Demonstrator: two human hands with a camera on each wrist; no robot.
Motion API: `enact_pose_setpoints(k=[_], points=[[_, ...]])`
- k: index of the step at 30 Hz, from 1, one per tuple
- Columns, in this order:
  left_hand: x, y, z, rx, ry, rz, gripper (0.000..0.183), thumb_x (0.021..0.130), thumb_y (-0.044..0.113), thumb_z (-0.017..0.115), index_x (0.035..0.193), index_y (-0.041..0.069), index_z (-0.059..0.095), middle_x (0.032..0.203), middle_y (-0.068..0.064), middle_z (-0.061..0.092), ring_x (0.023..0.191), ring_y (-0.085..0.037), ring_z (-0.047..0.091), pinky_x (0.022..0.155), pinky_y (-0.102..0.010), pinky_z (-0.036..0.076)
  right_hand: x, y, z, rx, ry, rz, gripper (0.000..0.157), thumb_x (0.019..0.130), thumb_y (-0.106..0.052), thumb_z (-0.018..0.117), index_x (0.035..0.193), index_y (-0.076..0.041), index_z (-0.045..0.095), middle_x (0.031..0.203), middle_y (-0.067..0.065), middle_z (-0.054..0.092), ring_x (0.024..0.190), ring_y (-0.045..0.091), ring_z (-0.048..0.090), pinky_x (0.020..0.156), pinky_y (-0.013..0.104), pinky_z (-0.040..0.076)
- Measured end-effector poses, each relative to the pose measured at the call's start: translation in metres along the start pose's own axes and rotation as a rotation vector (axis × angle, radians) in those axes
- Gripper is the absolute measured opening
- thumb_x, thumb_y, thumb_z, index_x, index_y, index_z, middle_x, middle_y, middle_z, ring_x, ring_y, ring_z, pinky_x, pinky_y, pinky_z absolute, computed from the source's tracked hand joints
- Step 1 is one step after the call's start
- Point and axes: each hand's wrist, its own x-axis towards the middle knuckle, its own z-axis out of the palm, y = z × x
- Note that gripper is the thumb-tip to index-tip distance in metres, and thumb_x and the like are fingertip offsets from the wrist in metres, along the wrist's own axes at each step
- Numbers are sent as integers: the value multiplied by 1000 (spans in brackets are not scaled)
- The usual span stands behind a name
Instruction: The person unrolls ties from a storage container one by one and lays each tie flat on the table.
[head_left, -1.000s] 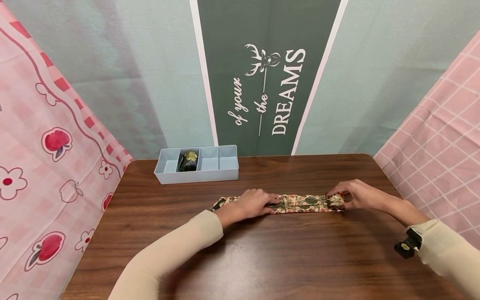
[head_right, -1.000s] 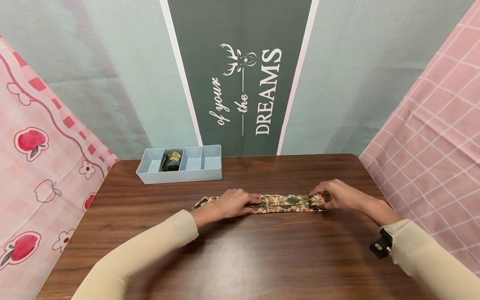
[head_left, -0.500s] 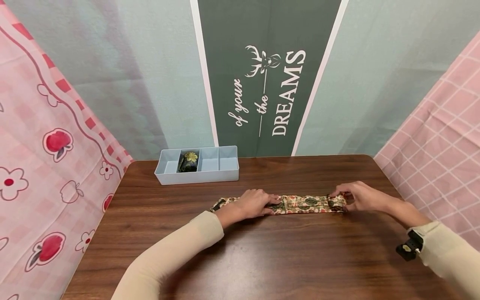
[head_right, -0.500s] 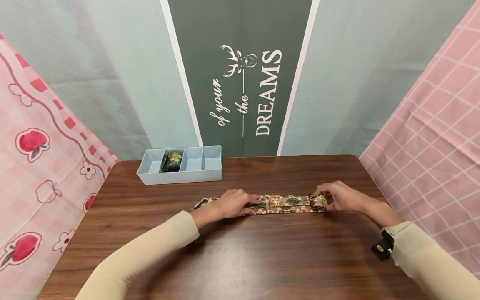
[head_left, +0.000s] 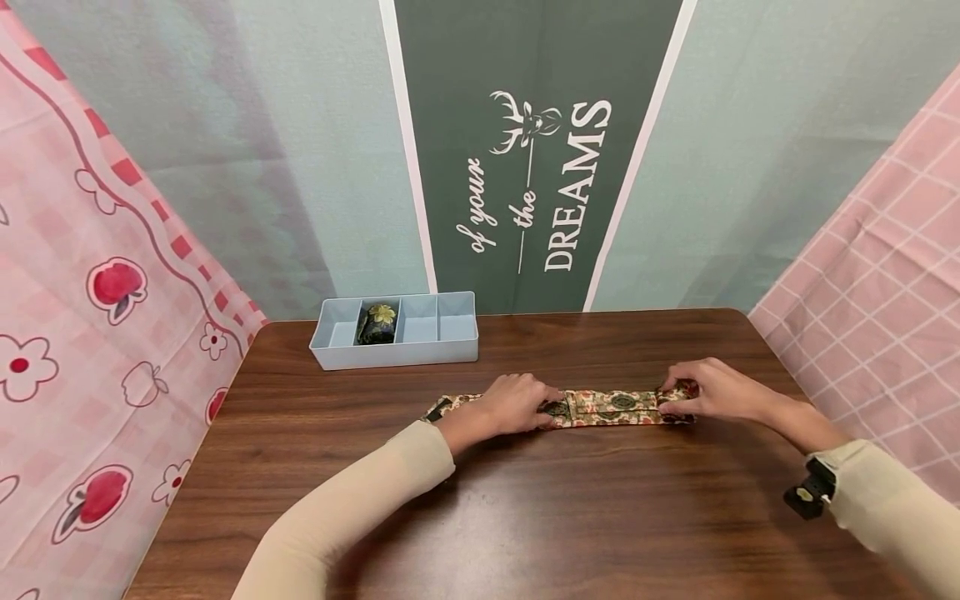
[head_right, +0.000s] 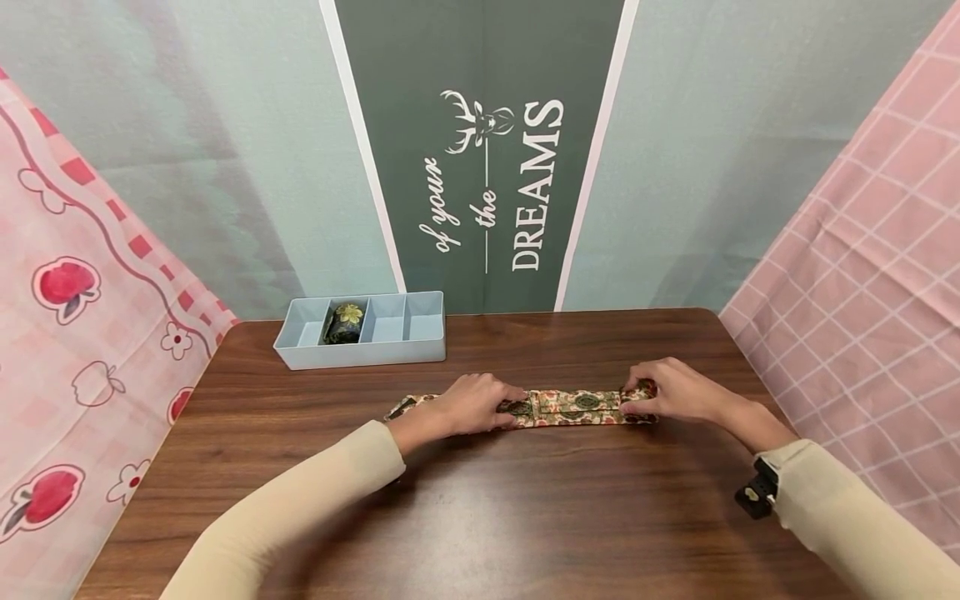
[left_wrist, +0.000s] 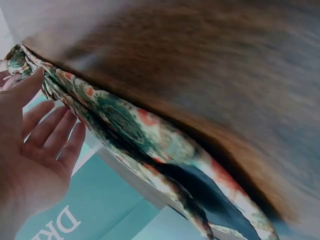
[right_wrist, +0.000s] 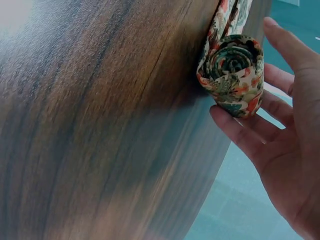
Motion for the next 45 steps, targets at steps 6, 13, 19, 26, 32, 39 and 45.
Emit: enact_pose_setpoints(k=[6, 13, 19, 26, 32, 39, 45], points=[[11, 10, 4, -30, 53, -34, 53, 89, 49, 67, 137, 28, 59, 133, 6, 62, 104, -15, 68, 75, -37, 57, 3, -1, -1, -29, -11, 17, 25, 71, -38, 87, 83, -25, 70, 71, -20, 59, 54, -5, 41, 49, 16, 35], [21, 20, 10, -56, 70, 10, 53, 90, 48, 67, 138, 29, 57, 142, 7, 54, 110, -15, 66, 80, -37, 56, 3, 0, 0, -67, -15, 5, 28, 68, -35, 89, 84, -26, 68, 69, -20, 57, 54, -8, 39, 49, 18, 36], [26, 23, 16, -7, 44, 3, 51, 91, 50, 64, 138, 32, 57, 141, 12, 54, 104, -15, 68, 74, -34, 57, 1, 5, 0, -89, -1, -45, 34, 66, -30, 91, 92, -21, 73, 80, -16, 65, 58, -5, 46, 53, 19, 39], [27, 23, 21, 23, 24, -6, 46, 92, 49, 62, 135, 33, 59, 141, 15, 53, 104, -17, 68, 72, -34, 57, -1, 6, -2, -55, -37, -57, 37, 69, -26, 90, 101, -17, 74, 92, -6, 72, 61, -6, 48, 54, 18, 40], [26, 21, 21, 24, 22, -17, 46, 92, 50, 62, 135, 35, 59, 139, 17, 54, 103, -17, 68, 71, -35, 56, -1, 5, -5, -39, -75, -58, 38, 70, -25, 89, 104, -16, 74, 96, -1, 73, 56, -8, 41, 53, 17, 37], [20, 17, 18, 11, 5, -23, 46, 92, 50, 62, 135, 35, 59, 139, 16, 54, 106, -18, 67, 72, -36, 56, -2, 3, -7, -12, -130, -37, 41, 72, -24, 88, 109, -14, 73, 93, -3, 72, 51, -10, 35, 50, 17, 35], [15, 12, 17, -2, 14, -26, 44, 92, 49, 63, 134, 35, 61, 139, 17, 54, 107, -18, 67, 71, -37, 56, -1, 2, -11, -23, -124, -75, 45, 68, -18, 89, 109, -14, 73, 96, -1, 73, 60, -6, 47, 52, 18, 40]])
